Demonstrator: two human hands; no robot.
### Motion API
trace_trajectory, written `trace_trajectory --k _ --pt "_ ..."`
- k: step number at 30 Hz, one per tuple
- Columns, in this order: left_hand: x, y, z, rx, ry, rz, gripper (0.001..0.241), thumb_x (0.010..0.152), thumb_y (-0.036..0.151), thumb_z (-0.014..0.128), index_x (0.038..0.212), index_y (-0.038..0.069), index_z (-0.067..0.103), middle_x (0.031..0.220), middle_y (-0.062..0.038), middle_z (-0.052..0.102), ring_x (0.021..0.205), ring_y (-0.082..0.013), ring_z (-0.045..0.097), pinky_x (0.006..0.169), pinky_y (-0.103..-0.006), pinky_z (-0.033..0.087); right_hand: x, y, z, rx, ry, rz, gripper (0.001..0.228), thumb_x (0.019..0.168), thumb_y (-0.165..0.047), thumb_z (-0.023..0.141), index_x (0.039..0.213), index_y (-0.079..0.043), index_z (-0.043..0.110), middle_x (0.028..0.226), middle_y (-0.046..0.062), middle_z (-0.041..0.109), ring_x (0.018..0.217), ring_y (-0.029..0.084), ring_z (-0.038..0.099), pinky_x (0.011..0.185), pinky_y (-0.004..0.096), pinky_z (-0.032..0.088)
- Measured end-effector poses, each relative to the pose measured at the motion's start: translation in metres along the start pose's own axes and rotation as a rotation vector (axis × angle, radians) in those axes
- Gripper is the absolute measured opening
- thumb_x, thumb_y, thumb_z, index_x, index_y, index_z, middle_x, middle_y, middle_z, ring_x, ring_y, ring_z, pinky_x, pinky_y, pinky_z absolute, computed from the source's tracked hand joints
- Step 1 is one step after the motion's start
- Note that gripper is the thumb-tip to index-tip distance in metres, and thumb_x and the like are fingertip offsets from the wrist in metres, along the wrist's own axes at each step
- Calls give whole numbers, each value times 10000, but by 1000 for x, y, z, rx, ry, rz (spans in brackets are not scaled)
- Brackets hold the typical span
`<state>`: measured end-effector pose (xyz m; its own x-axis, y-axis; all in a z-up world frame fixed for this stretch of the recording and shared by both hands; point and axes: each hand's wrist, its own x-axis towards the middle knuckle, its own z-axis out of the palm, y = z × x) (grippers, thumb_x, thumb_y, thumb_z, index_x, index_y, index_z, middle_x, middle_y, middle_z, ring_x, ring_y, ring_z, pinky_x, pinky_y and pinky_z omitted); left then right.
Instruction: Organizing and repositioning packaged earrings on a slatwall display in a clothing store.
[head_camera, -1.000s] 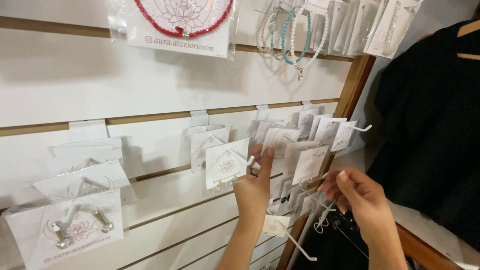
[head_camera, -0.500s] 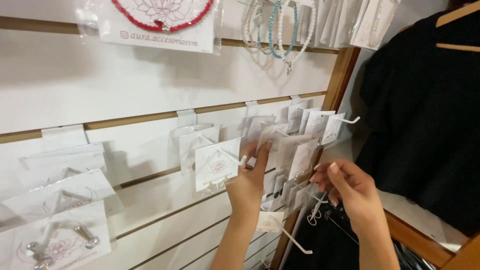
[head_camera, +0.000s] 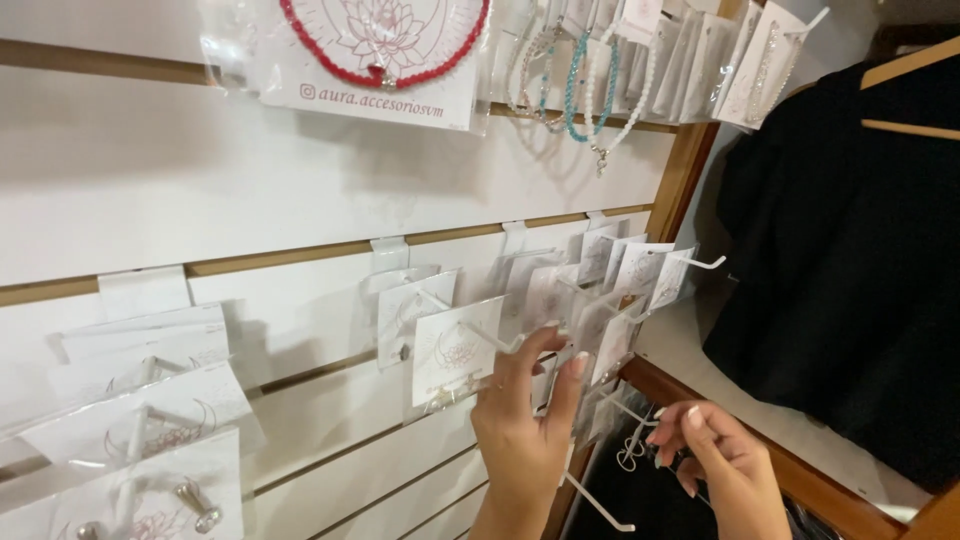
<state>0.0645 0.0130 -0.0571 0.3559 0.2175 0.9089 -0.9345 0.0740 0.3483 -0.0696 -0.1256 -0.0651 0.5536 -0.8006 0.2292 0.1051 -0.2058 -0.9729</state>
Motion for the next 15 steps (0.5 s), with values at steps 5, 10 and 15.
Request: trace_trajectory --k 5,10,15 --pt "7 -20 21 122 38 146 126 893 123 802 977 90 715 839 9 764 611 -119 712 525 -267 563 2 2 -10 0 13 17 425 1099 -225 481 1026 124 713 865 260 706 680 323 576 460 390 333" --pt "16 -8 11 23 22 23 341 1015 314 571 932 17 716 658 8 671 375 -41 379 336 -236 204 0 -15 -6 7 70 -157 327 1068 -187 535 1007 70 728 796 190 725 640 240 608 456 313 363" --pt "37 0 13 -35 -8 -80 284 1058 286 491 1080 28 609 944 -71 587 856 -180 581 808 -317 467 19 -102 7 -406 66 -794 253 1006 -155 594 1210 -63 711 984 72 770 798 155 683 585 255 490"
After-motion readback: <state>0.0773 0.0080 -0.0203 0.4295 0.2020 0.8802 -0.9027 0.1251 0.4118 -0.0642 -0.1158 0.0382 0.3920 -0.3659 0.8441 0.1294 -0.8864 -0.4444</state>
